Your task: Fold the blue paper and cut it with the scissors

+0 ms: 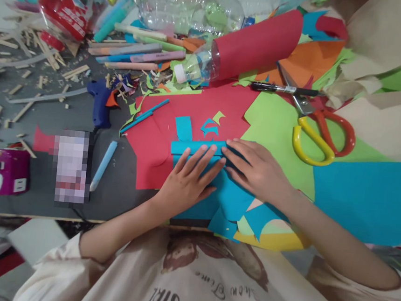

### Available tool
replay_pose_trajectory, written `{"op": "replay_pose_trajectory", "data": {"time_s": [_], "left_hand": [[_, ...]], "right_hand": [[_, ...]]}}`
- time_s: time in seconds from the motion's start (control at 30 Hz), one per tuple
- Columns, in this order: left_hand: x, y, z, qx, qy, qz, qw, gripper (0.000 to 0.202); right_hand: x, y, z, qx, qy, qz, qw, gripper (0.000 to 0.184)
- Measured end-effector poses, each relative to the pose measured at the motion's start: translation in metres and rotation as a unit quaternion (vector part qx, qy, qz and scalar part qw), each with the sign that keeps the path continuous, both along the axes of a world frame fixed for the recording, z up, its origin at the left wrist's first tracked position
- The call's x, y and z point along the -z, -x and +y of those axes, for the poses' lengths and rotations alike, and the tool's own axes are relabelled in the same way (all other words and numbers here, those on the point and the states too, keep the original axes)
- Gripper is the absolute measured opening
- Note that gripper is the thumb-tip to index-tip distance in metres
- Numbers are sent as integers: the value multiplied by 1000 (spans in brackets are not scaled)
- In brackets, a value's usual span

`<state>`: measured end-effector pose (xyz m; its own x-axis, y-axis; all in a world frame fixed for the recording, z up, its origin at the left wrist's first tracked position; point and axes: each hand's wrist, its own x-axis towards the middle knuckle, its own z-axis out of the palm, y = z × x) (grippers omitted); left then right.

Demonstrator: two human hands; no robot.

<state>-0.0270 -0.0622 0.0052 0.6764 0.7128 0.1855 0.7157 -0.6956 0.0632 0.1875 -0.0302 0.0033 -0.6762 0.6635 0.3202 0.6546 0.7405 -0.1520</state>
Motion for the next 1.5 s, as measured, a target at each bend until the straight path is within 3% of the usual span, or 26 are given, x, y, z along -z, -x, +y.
{"op": "replay_pose_trajectory", "data": {"time_s": [0.43, 0.87, 1.2, 1.37, 1.5], "left_hand": [[8, 0, -5, -23, 9, 7, 1000, 56], [10, 0, -8, -16, 24, 15, 999, 57], [10, 0, -9, -14, 28, 9, 999, 56], [11, 0, -9, -16, 23, 8, 1000, 56], [10, 0, -9, -16, 34, 13, 999, 57]], "right_hand": [[7, -2, -13, -17, 28, -5, 999, 42], [7, -2, -15, -20, 2, -17, 1000, 39], [16, -4, -17, -2, 53, 11, 999, 41], [10, -1, -21, 1, 38, -1, 999, 38], [1, 5, -40, 46, 86, -63, 993, 50]]}}
